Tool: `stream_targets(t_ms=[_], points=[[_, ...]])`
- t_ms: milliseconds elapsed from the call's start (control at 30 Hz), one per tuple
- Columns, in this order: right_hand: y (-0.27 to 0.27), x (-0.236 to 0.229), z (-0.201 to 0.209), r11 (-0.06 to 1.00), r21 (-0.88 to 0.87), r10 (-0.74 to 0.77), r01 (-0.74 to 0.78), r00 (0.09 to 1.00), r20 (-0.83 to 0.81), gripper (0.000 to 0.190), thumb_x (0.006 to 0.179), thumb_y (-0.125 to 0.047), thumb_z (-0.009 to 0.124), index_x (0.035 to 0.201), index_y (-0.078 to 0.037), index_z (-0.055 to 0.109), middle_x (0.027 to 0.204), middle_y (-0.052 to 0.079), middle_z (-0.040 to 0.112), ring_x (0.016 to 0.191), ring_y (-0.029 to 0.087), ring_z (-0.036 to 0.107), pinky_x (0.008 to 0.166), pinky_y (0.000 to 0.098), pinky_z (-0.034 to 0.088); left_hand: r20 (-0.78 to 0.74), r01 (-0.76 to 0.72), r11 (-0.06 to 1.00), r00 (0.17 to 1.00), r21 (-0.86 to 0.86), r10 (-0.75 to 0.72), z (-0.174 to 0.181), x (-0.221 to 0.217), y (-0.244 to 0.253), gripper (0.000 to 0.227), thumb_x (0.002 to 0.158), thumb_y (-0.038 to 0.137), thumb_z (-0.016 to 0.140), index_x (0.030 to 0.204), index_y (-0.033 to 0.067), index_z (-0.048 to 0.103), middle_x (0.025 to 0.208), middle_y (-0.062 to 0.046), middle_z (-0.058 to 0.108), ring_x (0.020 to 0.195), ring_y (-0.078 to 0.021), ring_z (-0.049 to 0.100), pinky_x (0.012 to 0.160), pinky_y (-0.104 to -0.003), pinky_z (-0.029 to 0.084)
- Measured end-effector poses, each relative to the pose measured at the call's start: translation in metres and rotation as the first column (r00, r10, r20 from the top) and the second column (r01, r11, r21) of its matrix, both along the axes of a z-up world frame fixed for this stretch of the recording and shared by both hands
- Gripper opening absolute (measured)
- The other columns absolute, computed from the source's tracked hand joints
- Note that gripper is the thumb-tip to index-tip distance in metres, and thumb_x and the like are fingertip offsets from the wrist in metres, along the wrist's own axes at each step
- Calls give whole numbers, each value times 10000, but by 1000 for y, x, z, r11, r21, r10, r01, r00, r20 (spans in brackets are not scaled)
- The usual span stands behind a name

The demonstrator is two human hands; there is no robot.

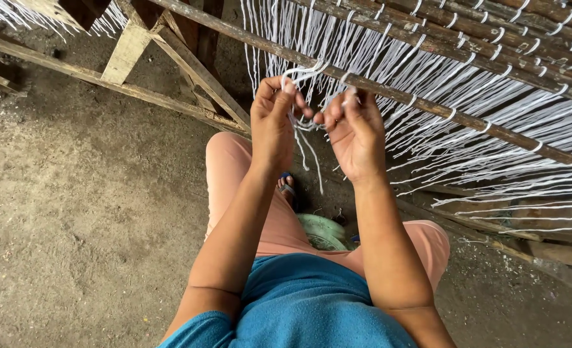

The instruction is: Tying white strings onto wooden sticks on a weaving frame to organize them.

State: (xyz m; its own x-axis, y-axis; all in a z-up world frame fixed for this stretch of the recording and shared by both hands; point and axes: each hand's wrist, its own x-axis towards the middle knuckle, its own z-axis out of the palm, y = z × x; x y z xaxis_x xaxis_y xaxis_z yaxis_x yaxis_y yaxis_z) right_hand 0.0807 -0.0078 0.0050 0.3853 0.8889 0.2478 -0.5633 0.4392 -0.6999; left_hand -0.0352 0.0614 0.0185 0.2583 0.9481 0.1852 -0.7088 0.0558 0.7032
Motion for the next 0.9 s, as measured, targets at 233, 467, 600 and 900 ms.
stream_targets(t_ms=[233, 467, 600, 900], points=[[12, -13, 36, 982, -177, 3, 66, 932, 364, 292, 997, -35, 641, 1276, 18, 573, 1142, 129, 661, 586, 38, 499, 395, 130, 364, -247, -79, 974, 960, 210, 132, -18, -7, -19, 142, 1042, 161, 619, 1092, 31, 649, 703, -97, 661, 555, -68, 503, 560, -194, 371], [11, -20, 39, 947, -259, 206, -189, 978, 40, 420, 1060, -406, 471, 1136, -17, 609, 820, 24, 478, 555, 28, 400, 363, 133, 278, -242, -269, 919, 908, 287, 342, -13, -8, 16, 211, 1080, 227, 572, 1073, 72, 716, 859, -121, 746, 713, -138, 660, 626, -229, 517], [5, -24, 39, 965, -173, 200, -195, 980, 11, 369, 1025, -444, 533, 1073, -90, 624, 876, -17, 518, 635, 64, 377, 476, 189, 305, -253, -280, 870, 881, 405, 401, -2, -13, 37, 205, 1058, 266, 568, 1032, 103, 689, 884, -31, 724, 790, -109, 653, 700, -239, 491], [-4, -18, 35, 958, -256, -111, 127, 991, 75, 455, 1045, -529, 362, 1013, -106, 526, 846, 9, 416, 603, 63, 362, 420, 162, 247, -356, -246, 887, 848, 390, 392, -9, -9, 21, 209, 1054, 158, 586, 924, 91, 735, 682, -55, 713, 597, -66, 380, 608, -227, 309]])
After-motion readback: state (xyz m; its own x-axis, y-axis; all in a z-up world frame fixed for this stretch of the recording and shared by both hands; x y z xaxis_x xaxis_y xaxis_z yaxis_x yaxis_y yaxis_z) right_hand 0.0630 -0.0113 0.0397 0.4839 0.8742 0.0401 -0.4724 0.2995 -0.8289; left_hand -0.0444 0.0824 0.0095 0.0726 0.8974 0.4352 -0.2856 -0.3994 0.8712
